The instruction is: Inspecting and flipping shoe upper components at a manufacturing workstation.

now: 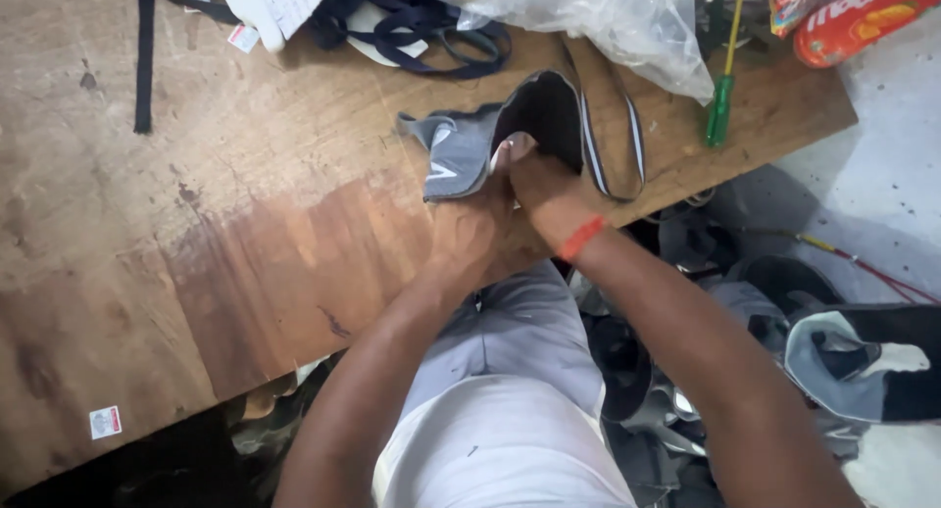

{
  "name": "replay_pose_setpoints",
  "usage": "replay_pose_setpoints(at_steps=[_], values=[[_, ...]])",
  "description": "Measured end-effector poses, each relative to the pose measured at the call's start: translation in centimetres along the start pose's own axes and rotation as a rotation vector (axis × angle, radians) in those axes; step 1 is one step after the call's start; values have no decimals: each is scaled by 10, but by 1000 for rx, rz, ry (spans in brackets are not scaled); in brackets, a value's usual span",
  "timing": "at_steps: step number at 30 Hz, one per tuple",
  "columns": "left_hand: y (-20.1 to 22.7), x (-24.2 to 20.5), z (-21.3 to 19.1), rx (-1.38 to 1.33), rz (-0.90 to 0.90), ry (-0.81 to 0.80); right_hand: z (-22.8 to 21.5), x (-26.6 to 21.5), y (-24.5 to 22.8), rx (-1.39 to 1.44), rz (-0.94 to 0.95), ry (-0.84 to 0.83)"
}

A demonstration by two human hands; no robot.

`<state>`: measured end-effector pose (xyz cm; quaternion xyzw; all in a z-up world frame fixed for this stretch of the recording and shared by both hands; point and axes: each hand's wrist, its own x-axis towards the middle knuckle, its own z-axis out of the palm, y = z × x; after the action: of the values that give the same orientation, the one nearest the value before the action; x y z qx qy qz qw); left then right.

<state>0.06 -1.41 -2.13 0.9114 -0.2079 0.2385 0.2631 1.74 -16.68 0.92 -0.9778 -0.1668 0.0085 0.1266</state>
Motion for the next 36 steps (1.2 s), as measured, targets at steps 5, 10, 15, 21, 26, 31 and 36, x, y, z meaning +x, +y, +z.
replay_pose_setpoints(at_steps=[5,10,15,21,26,31,36], values=[[11,29,-33,19,41,-220,31,8,40,-69,165,-122],[-5,-7,12,59,59,-122,-18,-15,13,-29,-17,-69],[5,19,-25,-86,-5,-209,27,-12,45,-14,16,-57],[9,29,-35,-38,72,-173,51,-16,55,-96,51,37],[13,37,-42,156,171,-251,16,-23,37,-78,3,54],[13,38,-51,-122,118,-94,-10,-18,19,-34,28,-9],[7,23,-40,-66,149,-166,52,-26,55,-38,-71,22]])
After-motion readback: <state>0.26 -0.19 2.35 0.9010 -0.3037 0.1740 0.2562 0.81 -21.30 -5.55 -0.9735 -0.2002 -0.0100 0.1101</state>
